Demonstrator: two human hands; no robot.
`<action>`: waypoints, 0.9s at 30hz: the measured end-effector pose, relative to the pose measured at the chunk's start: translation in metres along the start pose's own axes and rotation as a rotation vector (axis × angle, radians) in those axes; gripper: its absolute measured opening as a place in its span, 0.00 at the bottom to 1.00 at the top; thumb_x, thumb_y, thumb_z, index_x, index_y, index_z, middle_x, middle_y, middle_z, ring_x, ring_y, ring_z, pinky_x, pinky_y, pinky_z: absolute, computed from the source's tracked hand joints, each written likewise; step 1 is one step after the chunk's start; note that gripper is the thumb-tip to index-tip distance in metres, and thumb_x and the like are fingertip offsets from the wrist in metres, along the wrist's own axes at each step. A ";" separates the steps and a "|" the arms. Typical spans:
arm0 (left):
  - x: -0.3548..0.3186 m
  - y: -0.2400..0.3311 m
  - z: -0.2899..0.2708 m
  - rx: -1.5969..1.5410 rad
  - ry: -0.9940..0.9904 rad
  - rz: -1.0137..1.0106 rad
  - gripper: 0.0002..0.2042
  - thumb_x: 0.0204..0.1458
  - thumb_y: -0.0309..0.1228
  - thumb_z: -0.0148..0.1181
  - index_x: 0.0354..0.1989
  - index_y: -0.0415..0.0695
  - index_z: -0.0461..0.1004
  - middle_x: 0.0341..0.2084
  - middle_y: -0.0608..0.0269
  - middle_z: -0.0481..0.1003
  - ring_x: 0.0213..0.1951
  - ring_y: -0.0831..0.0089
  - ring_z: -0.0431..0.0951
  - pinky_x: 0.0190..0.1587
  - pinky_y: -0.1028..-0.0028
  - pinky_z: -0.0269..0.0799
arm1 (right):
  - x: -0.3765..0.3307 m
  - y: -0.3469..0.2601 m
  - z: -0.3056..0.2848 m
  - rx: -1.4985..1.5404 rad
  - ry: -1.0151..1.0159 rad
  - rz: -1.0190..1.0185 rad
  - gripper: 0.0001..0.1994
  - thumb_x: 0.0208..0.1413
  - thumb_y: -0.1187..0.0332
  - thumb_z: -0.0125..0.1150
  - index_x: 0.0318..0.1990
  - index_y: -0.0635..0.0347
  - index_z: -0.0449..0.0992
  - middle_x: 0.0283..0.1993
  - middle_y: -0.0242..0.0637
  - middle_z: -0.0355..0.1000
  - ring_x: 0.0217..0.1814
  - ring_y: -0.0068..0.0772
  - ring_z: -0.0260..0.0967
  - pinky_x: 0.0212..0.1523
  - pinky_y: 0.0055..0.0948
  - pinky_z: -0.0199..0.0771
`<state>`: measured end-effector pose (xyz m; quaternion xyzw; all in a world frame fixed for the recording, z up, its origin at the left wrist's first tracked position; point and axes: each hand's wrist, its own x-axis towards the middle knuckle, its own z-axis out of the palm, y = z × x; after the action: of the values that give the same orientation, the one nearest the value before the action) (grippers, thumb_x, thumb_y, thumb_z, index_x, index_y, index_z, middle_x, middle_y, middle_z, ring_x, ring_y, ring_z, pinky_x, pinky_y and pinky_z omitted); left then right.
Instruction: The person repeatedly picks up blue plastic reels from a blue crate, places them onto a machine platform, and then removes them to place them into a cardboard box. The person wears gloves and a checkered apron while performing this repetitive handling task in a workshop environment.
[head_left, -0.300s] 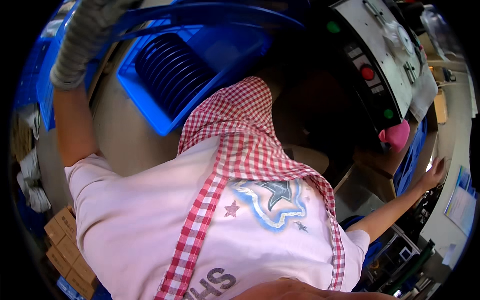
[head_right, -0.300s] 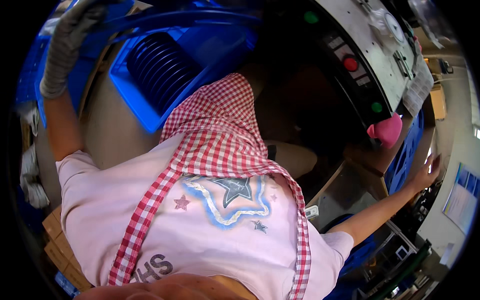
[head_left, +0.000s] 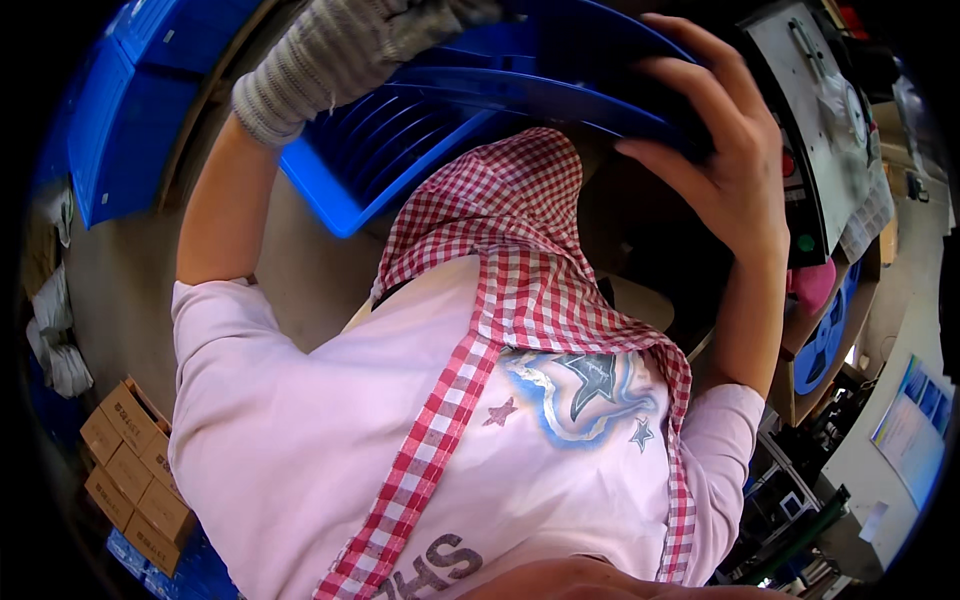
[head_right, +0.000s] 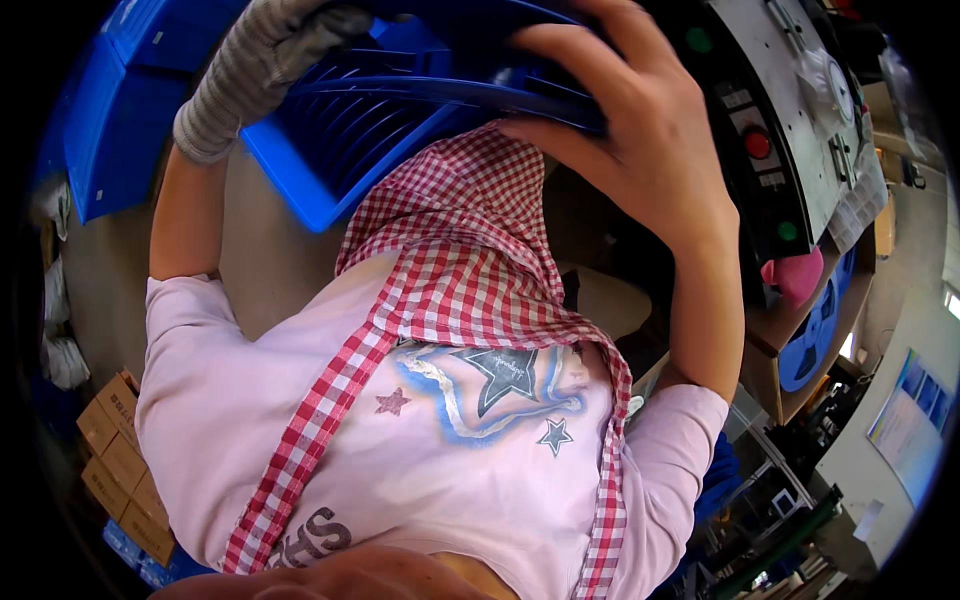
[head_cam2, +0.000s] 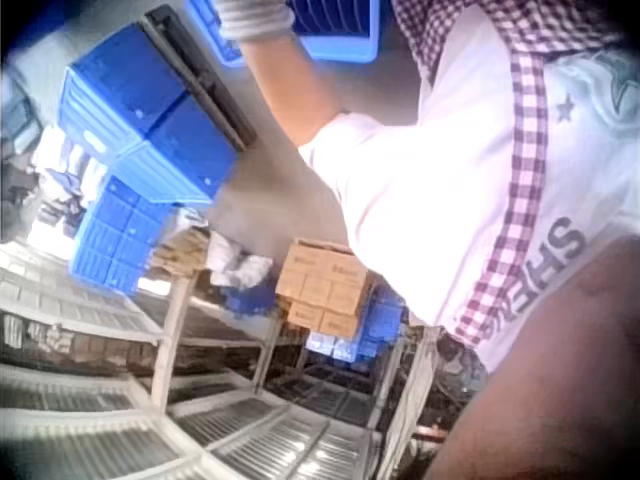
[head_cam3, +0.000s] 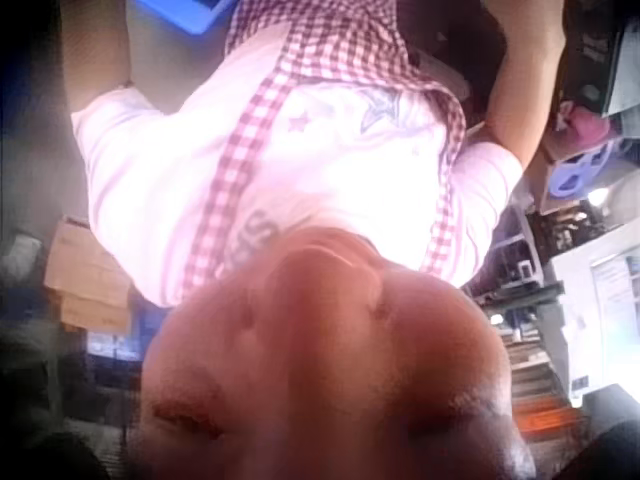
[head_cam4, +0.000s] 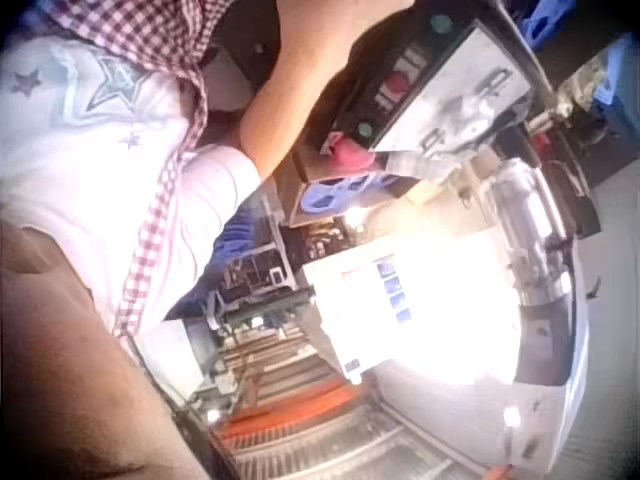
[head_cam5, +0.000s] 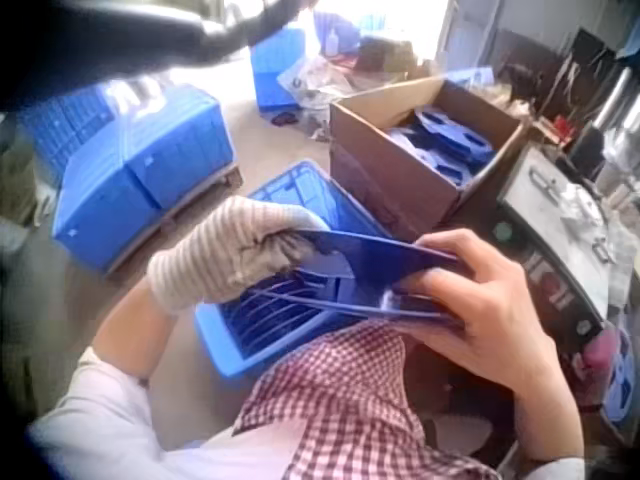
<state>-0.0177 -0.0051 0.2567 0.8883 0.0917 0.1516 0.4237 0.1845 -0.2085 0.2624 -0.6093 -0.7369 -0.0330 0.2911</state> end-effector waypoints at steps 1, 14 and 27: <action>-0.007 -0.011 0.000 -0.047 0.057 -0.009 0.10 0.55 0.28 0.55 0.43 0.38 0.74 0.28 0.64 0.76 0.32 0.79 0.72 0.40 0.79 0.70 | 0.009 -0.001 0.012 -0.020 -0.093 0.038 0.18 0.40 0.68 0.71 0.42 0.57 0.78 0.53 0.38 0.70 0.48 0.40 0.73 0.45 0.30 0.73; -0.195 -0.299 0.177 -0.054 -0.159 -0.715 0.14 0.59 0.37 0.45 0.48 0.45 0.71 0.42 0.50 0.75 0.44 0.57 0.75 0.50 0.63 0.69 | 0.057 0.000 0.057 0.019 -0.191 -0.009 0.09 0.43 0.74 0.68 0.34 0.66 0.79 0.47 0.38 0.73 0.42 0.34 0.74 0.41 0.26 0.73; -0.188 -0.330 0.134 -0.261 -0.027 -0.802 0.15 0.58 0.35 0.46 0.46 0.44 0.76 0.45 0.60 0.76 0.47 0.70 0.73 0.54 0.73 0.64 | 0.059 -0.018 0.160 0.004 -0.420 -0.392 0.08 0.46 0.65 0.65 0.35 0.48 0.82 0.48 0.30 0.73 0.54 0.31 0.68 0.61 0.38 0.62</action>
<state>-0.1587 0.0487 -0.1162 0.7229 0.4047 -0.0269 0.5594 0.1006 -0.0970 0.1631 -0.4479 -0.8849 0.0399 0.1214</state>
